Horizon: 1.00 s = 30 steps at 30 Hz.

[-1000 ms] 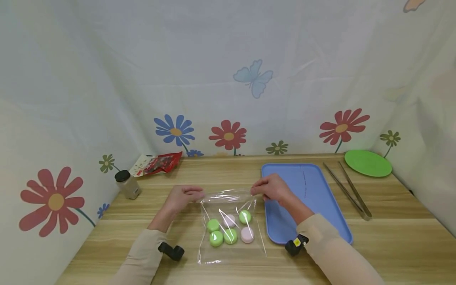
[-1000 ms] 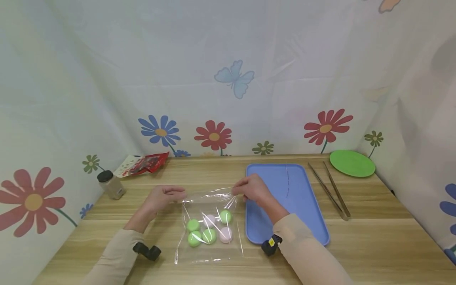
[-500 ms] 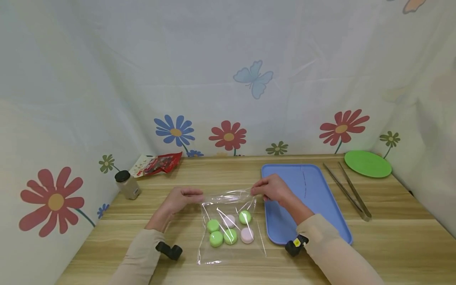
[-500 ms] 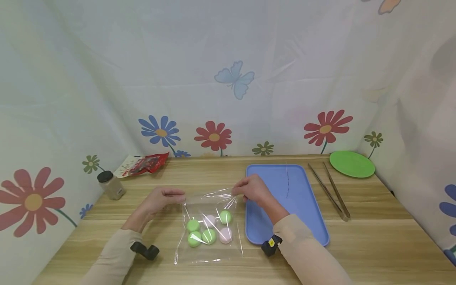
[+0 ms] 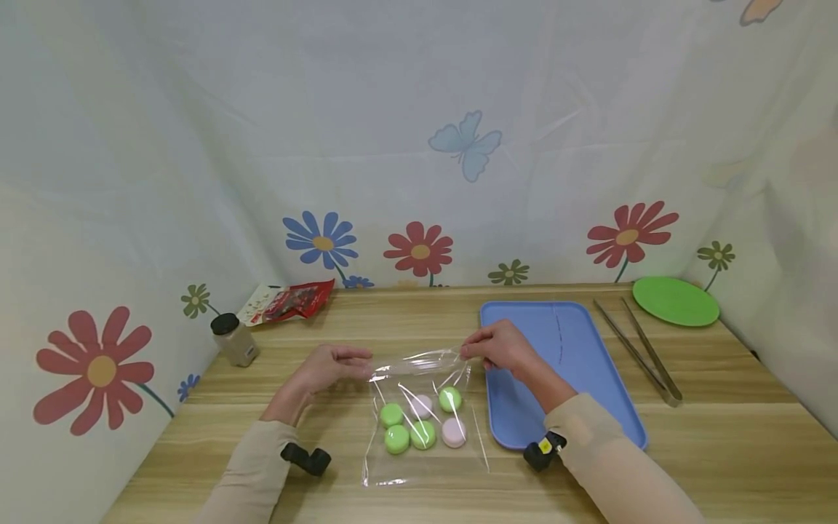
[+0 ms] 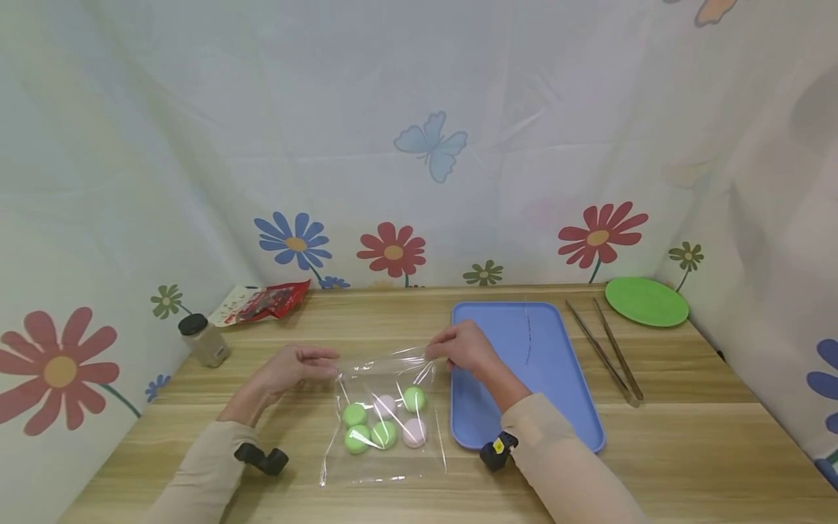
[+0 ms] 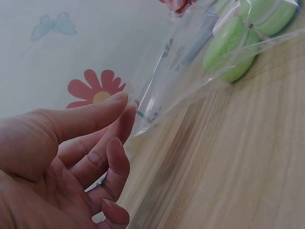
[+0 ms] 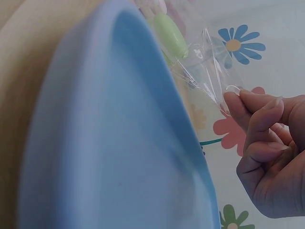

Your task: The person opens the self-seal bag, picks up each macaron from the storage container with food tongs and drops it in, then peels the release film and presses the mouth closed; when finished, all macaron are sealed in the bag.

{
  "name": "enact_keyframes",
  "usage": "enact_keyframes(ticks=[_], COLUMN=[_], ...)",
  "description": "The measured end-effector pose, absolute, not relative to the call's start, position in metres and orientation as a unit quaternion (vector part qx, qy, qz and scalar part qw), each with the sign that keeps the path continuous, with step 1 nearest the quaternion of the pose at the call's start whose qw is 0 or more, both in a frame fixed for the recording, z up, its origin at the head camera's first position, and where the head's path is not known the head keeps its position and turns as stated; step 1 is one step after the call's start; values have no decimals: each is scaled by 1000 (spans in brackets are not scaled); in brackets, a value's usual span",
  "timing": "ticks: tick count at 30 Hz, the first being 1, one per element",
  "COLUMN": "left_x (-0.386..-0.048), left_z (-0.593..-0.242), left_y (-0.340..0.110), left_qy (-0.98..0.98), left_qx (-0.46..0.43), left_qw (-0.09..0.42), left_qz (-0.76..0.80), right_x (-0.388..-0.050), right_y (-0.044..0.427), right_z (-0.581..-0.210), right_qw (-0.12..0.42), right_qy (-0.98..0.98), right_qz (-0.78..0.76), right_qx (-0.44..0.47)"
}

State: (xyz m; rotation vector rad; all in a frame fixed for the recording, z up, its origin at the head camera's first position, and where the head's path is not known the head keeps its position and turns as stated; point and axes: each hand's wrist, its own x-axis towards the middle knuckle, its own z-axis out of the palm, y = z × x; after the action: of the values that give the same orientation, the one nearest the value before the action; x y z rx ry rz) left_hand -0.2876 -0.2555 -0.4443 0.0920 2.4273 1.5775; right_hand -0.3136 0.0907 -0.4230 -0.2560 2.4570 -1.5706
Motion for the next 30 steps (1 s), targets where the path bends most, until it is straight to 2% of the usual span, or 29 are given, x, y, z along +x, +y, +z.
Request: enact_keyframes(ticks=[7,21,30], left_x=[-286,-287,-287], left_z=[-443,-441,-436], left_y=[-255,-246,-243], left_qy=[833,847,837], left_qx=[35,-33,-42], left_qw=[128,43,33], left_qz=[537,528,544], right_x=[-312,-311,-311], right_y=[91,93,94], right_z=[-423,-418,-415], right_qw=[110,118,81], right_qy=[834,835,860], right_qz=[-534,-527,-484], right_qx=[-84,-100,-142])
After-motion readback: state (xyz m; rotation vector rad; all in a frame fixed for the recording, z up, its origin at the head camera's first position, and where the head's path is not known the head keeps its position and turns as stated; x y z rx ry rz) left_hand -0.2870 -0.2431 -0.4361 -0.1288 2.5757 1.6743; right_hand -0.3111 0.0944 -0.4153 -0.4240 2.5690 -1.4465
